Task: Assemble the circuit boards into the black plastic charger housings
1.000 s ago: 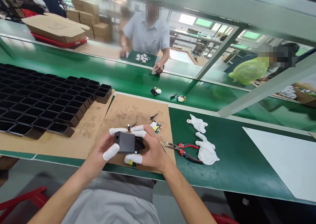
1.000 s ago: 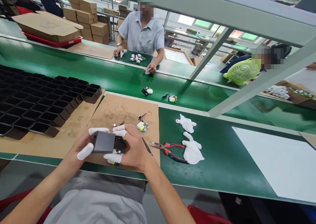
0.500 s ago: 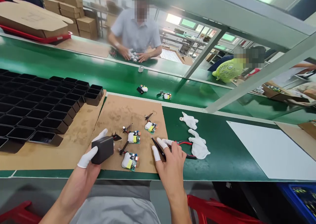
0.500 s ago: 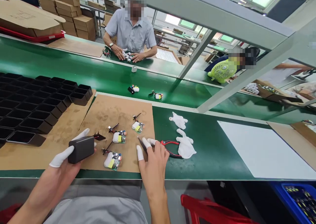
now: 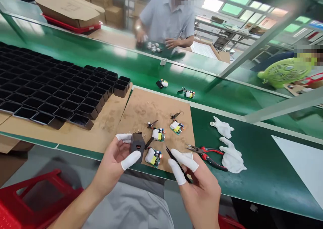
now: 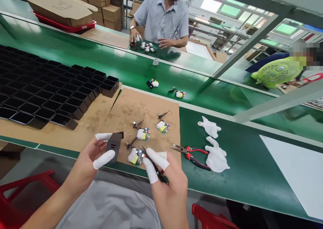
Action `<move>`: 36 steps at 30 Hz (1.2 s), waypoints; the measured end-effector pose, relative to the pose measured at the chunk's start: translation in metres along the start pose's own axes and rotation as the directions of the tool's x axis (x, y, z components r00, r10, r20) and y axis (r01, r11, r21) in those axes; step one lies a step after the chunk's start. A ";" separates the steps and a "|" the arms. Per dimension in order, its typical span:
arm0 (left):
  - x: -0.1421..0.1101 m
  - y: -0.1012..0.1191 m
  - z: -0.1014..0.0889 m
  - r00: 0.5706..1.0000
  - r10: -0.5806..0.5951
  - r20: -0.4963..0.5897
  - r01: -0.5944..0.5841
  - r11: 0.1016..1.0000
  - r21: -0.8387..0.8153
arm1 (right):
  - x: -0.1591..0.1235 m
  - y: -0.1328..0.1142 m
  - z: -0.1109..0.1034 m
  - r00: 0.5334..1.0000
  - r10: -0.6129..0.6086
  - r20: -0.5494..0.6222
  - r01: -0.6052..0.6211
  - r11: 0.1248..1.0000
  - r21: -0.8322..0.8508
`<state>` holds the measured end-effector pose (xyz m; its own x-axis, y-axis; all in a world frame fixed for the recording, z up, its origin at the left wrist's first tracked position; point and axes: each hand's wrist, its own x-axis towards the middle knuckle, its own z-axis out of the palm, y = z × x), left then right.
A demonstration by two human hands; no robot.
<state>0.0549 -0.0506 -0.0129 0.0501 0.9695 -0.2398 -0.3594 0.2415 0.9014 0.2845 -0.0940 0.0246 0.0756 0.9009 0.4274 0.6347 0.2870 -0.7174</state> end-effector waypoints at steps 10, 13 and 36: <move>-0.014 0.013 0.004 0.994 0.092 -0.067 -0.090 0.995 0.032 | 0.022 -0.050 0.004 0.978 -0.182 0.103 0.182 0.983 0.011; -0.017 0.014 0.006 0.986 0.139 -0.091 -0.129 0.986 0.108 | 0.022 -0.050 0.004 0.976 -0.193 0.101 0.196 0.981 -0.014; -0.020 -0.019 0.012 0.805 0.581 -0.124 -0.401 0.685 0.609 | 0.002 -0.041 0.035 0.985 -0.031 0.167 0.083 0.944 -0.319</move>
<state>0.0722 -0.0737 -0.0208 -0.2836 0.9153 0.2860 0.3013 -0.1981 0.9327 0.2312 -0.0924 0.0357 -0.0733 0.9334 0.3513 0.8506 0.2425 -0.4666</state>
